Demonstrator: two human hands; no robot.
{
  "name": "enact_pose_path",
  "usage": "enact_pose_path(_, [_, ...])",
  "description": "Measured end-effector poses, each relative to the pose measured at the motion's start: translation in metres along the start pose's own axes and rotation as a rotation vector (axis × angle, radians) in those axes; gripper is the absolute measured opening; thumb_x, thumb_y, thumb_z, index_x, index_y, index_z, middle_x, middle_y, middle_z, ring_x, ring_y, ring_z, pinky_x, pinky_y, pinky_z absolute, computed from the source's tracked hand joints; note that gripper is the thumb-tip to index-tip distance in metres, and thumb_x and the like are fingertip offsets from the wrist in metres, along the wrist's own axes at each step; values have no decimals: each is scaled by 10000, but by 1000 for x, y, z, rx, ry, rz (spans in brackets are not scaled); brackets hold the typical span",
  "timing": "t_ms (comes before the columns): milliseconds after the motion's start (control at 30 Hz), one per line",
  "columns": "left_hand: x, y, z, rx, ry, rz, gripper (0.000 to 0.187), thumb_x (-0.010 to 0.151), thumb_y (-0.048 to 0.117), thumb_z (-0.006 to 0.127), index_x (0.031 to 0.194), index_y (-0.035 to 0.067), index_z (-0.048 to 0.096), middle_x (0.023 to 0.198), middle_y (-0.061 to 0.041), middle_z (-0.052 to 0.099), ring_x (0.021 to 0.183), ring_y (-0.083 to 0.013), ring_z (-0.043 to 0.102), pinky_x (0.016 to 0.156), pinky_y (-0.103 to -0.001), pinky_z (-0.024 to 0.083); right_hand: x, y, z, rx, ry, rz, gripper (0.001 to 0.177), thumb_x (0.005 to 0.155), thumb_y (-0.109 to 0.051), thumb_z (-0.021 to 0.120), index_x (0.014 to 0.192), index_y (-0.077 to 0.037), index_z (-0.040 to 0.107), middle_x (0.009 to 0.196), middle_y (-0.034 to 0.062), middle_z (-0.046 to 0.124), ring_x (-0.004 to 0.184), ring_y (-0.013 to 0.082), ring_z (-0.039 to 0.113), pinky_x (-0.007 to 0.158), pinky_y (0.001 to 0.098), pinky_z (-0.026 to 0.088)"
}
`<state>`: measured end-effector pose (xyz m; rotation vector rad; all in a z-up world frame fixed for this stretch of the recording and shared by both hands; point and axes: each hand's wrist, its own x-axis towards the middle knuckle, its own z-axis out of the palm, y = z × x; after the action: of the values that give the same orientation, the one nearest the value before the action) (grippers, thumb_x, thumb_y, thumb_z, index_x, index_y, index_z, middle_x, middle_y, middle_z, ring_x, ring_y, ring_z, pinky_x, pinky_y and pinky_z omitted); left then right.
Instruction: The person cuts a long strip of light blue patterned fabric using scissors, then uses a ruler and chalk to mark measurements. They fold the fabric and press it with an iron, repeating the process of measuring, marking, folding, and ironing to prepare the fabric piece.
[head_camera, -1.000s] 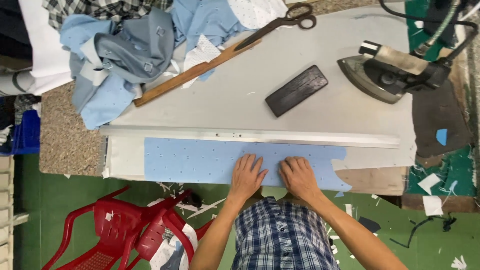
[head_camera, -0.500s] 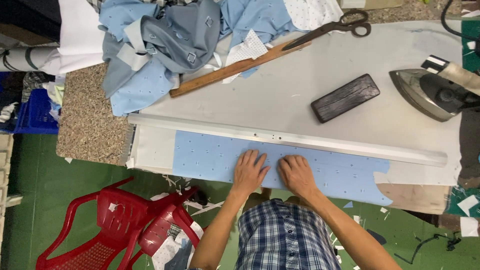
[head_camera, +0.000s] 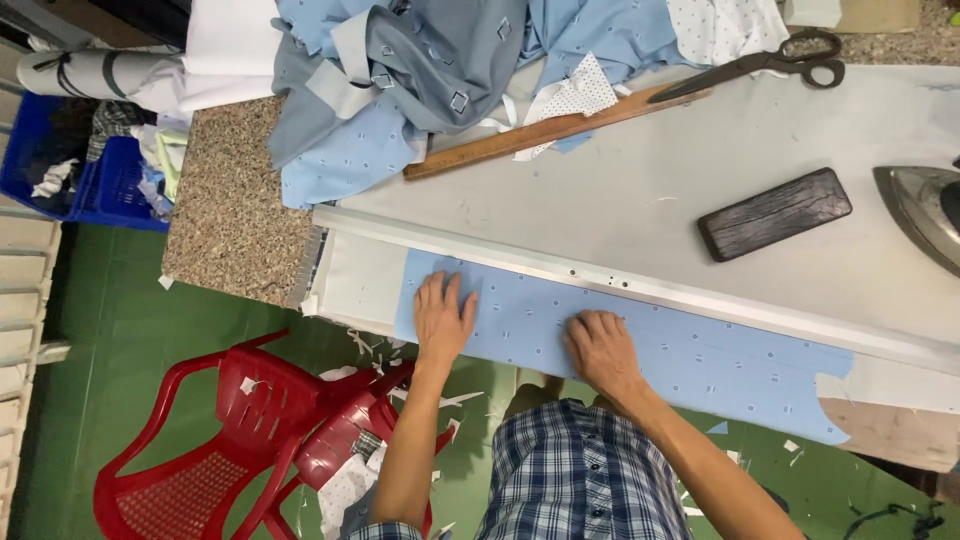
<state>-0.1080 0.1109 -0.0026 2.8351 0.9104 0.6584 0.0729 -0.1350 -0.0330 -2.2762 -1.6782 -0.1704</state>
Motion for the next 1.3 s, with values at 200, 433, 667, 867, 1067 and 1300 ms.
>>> enact_pose_path(200, [6,5,4,17,14,-1,402,936,334,721,1240,75,671,1205,-147,595,1157,-309,581,940,-450,478,-12,17,4,5,86,33,212,891,-279,716,1059,-162,662,991,63,600,937,270,619,871,416,498])
enact_pose_path(433, [23,38,4,73,50,27,388,968,344,692,1244,73,659,1215,-139,581,1161,-312,568,976,-438,458,-125,151,-54,-145,119,340,255,895,-300,715,1113,-169,690,1106,67,648,1023,274,633,925,424,501])
enact_pose_path(667, [83,235,32,-196,-40,292,427,935,268,717,1303,77,614,1328,-170,534,1279,-354,519,1075,-508,429,-222,269,-125,-438,146,534,316,896,-257,733,1195,-167,684,1188,55,652,1141,243,617,1002,396,502])
enact_pose_path(867, [112,370,105,-235,-225,448,508,981,314,638,1454,150,556,1552,-183,454,1457,-386,382,1186,-602,242,-228,325,-152,-301,37,372,269,1004,-227,584,1258,-192,667,1306,79,652,1284,273,597,1096,443,452])
enact_pose_path(1067, [158,375,140,-62,-383,313,484,1040,237,558,1508,348,508,1631,-59,392,1530,-303,288,1242,-577,138,-210,363,-134,-29,-24,274,287,1029,-389,556,1257,-301,706,1299,75,635,1238,262,584,1086,428,434])
enact_pose_path(1300, [134,388,91,-24,-322,73,560,1040,323,571,1566,198,427,1676,-152,265,1555,-322,193,1252,-563,53,-161,370,-86,-12,119,244,305,1021,-446,574,1268,-339,718,1122,91,641,1087,274,604,967,430,492])
